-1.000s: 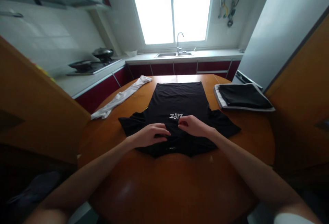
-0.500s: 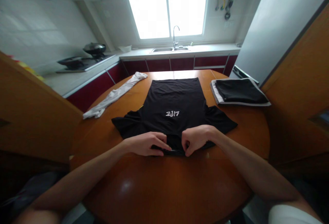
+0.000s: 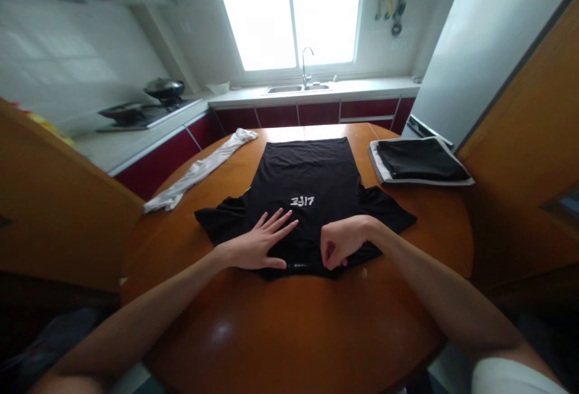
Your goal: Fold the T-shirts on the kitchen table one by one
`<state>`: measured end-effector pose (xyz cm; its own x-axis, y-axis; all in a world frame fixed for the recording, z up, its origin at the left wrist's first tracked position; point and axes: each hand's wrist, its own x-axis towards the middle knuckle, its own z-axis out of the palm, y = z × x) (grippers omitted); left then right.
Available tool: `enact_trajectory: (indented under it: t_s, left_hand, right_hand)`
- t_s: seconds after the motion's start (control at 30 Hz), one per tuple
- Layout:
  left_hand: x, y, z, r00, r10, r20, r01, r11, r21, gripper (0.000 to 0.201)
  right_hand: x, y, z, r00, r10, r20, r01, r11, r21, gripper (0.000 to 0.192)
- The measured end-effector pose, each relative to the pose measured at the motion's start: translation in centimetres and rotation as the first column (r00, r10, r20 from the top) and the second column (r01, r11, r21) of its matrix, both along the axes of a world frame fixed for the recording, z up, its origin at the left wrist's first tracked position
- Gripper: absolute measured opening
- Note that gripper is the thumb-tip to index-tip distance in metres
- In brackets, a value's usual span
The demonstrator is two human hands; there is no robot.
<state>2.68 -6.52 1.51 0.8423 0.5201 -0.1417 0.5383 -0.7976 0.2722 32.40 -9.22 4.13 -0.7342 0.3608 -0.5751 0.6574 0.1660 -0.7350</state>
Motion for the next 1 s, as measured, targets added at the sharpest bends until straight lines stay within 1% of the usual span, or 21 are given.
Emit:
enact_trajectory:
  t_s: [0.1,0.17,0.2,0.23,0.27,0.3,0.33,0.37,0.4,0.43,0.47,0.5,0.53,0.57,0.63,0.67,0.73,0.8,0.87,0.93,1.0]
  left_hand:
    - [0.0,-0.2,0.3,0.999,-0.01,-0.047,0.009,1.0,-0.025,0.107]
    - [0.0,-0.3,0.4,0.999,-0.027,-0.017,0.027,1.0,-0.015,0.111]
    - [0.0,-0.3,0.4,0.999,-0.035,0.004,0.035,0.999,-0.012,0.113]
    - [-0.1,-0.2,0.4,0.999,-0.041,0.02,0.041,0.999,-0.013,0.114]
    - [-0.1,-0.2,0.4,0.999,-0.047,0.026,0.047,0.999,-0.022,0.114]
    - [-0.1,-0.1,0.4,0.998,-0.055,0.025,0.055,0.998,-0.034,0.113]
    - [-0.1,-0.1,0.5,0.998,-0.063,0.024,0.064,0.997,-0.043,0.112]
    - [-0.2,0.1,0.6,0.997,-0.067,0.031,0.068,0.997,-0.045,0.11]
    - [-0.2,0.3,0.8,0.997,-0.063,0.045,0.064,0.997,-0.036,0.104]
    - [-0.3,0.6,1.0,0.997,-0.046,0.067,0.047,0.999,-0.018,0.096]
    - [-0.5,1.0,1.4,0.995,-0.015,0.095,0.015,1.0,0.003,0.086]
    - [-0.9,1.5,1.8,0.992,0.027,0.126,-0.031,0.999,0.026,0.076]
    - [-1.3,2.0,2.2,0.984,0.082,0.157,-0.09,0.995,0.048,0.066]
    - [-2.0,2.8,2.7,0.972,0.147,0.183,-0.162,0.984,0.069,0.059]
    - [-3.8,4.4,3.7,0.929,0.306,0.21,-0.333,0.937,0.108,0.05]
    - [-5.0,5.4,4.1,0.894,0.397,0.207,-0.428,0.894,0.131,0.048]
    - [-7.8,7.3,4.8,0.799,0.576,0.172,-0.601,0.778,0.182,0.046]
    - [-10.8,9.0,5.1,0.699,0.709,0.094,-0.71,0.673,0.205,0.043]
    - [-13.6,10.3,5.2,0.626,0.779,-0.015,-0.767,0.62,0.166,0.042]
    - [-15.8,10.9,5.1,0.593,0.799,-0.099,-0.797,0.6,0.072,0.045]
    - [-17.1,11.1,5.0,0.568,0.816,-0.109,-0.823,0.566,-0.053,0.049]
  right_hand:
    - [0.0,-0.1,0.2,1.0,-0.01,0.001,0.01,0.999,-0.042,0.045]
    - [-0.2,0.0,0.5,0.999,-0.039,-0.029,0.038,0.999,-0.037,0.044]
    - [-0.4,0.0,0.6,0.996,-0.07,-0.061,0.07,0.998,-0.007,0.042]
    - [-0.7,0.0,0.7,0.988,-0.115,-0.105,0.121,0.991,0.056,0.038]
    - [-1.1,0.0,0.6,0.972,-0.17,-0.161,0.195,0.969,0.155,0.034]
    - [-1.6,0.1,0.4,0.947,-0.23,-0.226,0.29,0.915,0.282,0.03]
    - [-2.2,0.1,0.0,0.911,-0.286,-0.297,0.393,0.82,0.415,0.026]
    - [-2.9,0.1,-0.5,0.866,-0.335,-0.372,0.494,0.689,0.53,0.024]
    - [-3.5,0.0,-1.1,0.819,-0.369,-0.439,0.574,0.545,0.611,0.024]
    - [-4.2,0.0,-1.7,0.783,-0.386,-0.488,0.62,0.421,0.662,0.026]
    - [-4.8,-0.1,-2.4,0.766,-0.387,-0.513,0.635,0.332,0.698,0.03]
    - [-5.4,-0.2,-3.0,0.774,-0.372,-0.512,0.62,0.283,0.731,0.035]
    - [-5.8,-0.4,-3.6,0.799,-0.349,-0.489,0.585,0.264,0.767,0.04]
    - [-6.2,-0.5,-4.0,0.835,-0.322,-0.446,0.532,0.267,0.803,0.046]
    - [-6.6,-0.8,-4.8,0.903,-0.272,-0.332,0.41,0.315,0.856,0.055]
    - [-6.7,-0.9,-5.1,0.926,-0.257,-0.276,0.355,0.347,0.868,0.057]
    - [-6.8,-1.0,-5.5,0.951,-0.243,-0.191,0.278,0.405,0.871,0.06]
    - [-6.8,-0.9,-5.9,0.957,-0.243,-0.156,0.251,0.432,0.866,0.06]
    - [-6.8,-0.9,-6.1,0.957,-0.247,-0.153,0.25,0.434,0.865,0.061]
    - [-6.8,-0.8,-6.3,0.956,-0.25,-0.152,0.25,0.428,0.869,0.061]
    - [-6.8,-0.8,-6.4,0.956,-0.251,-0.15,0.247,0.422,0.872,0.061]
